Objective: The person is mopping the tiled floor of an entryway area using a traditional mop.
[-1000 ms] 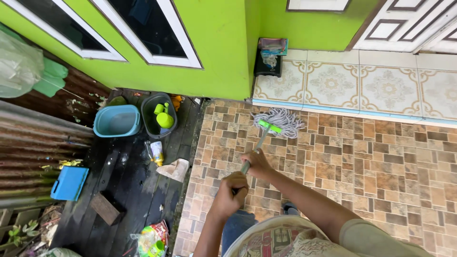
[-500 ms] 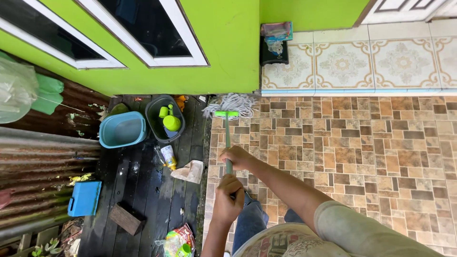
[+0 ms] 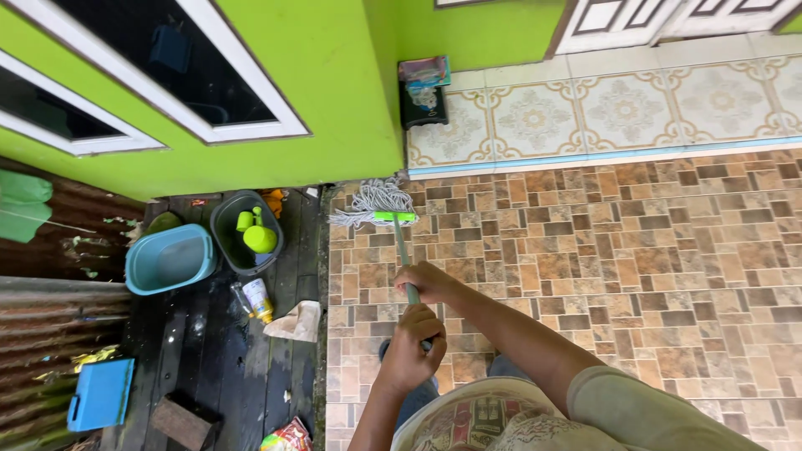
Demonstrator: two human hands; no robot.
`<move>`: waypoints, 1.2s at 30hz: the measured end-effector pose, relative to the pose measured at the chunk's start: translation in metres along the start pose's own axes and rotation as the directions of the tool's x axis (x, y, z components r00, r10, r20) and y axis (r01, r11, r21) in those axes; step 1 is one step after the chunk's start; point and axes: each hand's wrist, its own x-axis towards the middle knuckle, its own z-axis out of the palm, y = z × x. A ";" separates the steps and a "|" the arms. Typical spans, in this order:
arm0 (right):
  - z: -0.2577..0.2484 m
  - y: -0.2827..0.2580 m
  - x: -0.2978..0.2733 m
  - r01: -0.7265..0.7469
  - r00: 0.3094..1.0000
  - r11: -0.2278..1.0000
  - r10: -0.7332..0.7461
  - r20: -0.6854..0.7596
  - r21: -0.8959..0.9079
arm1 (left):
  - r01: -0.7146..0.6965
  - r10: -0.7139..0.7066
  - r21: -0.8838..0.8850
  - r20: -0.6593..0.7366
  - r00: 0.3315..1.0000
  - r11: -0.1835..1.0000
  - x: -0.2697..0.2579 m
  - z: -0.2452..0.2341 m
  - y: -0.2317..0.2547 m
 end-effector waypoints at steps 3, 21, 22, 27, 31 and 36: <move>-0.040 0.007 -0.050 -0.108 0.994 0.994 0.108 0.022 -0.001 | -0.052 0.052 -0.025 0.038 0.998 0.998 0.014 0.041 0.023; -0.117 0.115 -0.310 -0.384 0.919 0.913 0.364 -0.153 -0.134 | -0.115 0.164 -0.232 0.206 0.965 0.966 0.039 0.243 0.055; -0.113 0.115 -0.310 -0.371 0.925 0.919 0.353 -0.142 -0.135 | -0.110 0.155 -0.225 0.194 0.969 0.968 0.036 0.242 0.055; -0.091 0.102 -0.288 -0.287 0.942 0.958 0.282 -0.182 -0.001 | -0.045 0.076 -0.187 0.159 0.984 0.981 0.014 0.219 0.052; -0.063 0.077 -0.248 -0.286 0.948 0.958 0.283 -0.143 0.001 | 0.038 -0.020 -0.186 0.094 0.995 0.982 -0.010 0.181 0.054; -0.012 0.036 -0.183 -0.118 0.981 0.991 0.127 -0.150 0.064 | 0.036 -0.037 -0.096 -0.005 0.999 0.995 -0.053 0.121 0.056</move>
